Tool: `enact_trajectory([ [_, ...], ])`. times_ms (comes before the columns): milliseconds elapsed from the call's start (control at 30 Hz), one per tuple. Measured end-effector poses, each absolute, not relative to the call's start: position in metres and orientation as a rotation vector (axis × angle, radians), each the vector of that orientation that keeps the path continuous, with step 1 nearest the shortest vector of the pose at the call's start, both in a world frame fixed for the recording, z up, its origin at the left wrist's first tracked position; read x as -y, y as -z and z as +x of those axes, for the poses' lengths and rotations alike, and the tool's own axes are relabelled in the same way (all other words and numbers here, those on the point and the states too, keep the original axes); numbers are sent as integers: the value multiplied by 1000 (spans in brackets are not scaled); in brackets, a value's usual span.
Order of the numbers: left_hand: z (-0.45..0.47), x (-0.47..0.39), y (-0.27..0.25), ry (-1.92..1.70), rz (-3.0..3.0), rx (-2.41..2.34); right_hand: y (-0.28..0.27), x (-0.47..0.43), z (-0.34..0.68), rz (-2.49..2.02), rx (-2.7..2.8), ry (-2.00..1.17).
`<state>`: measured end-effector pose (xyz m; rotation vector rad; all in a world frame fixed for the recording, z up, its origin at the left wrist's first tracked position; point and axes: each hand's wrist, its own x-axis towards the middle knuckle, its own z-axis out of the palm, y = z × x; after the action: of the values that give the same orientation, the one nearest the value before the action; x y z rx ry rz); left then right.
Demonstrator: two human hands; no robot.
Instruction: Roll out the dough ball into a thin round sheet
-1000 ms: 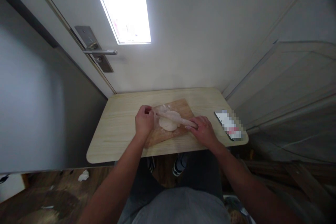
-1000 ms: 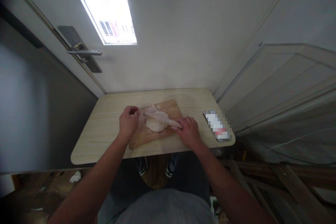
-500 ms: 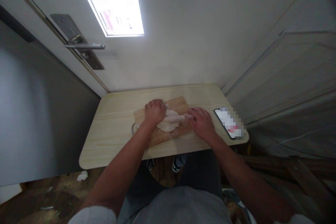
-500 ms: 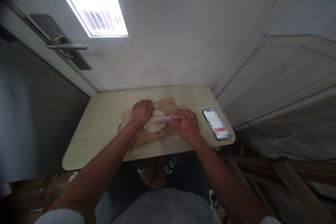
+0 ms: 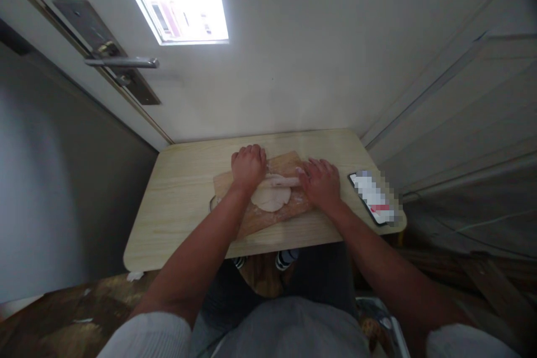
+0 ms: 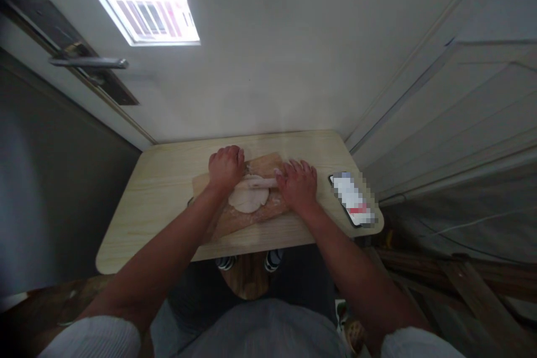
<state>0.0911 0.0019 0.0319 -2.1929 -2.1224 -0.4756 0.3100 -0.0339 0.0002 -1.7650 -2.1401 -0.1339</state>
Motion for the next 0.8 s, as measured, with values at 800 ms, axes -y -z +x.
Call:
enact_trajectory([
  [800, 102, 45, -22, 511, -2201, 2212, 6, 85, 300, -1820, 1988, 221],
])
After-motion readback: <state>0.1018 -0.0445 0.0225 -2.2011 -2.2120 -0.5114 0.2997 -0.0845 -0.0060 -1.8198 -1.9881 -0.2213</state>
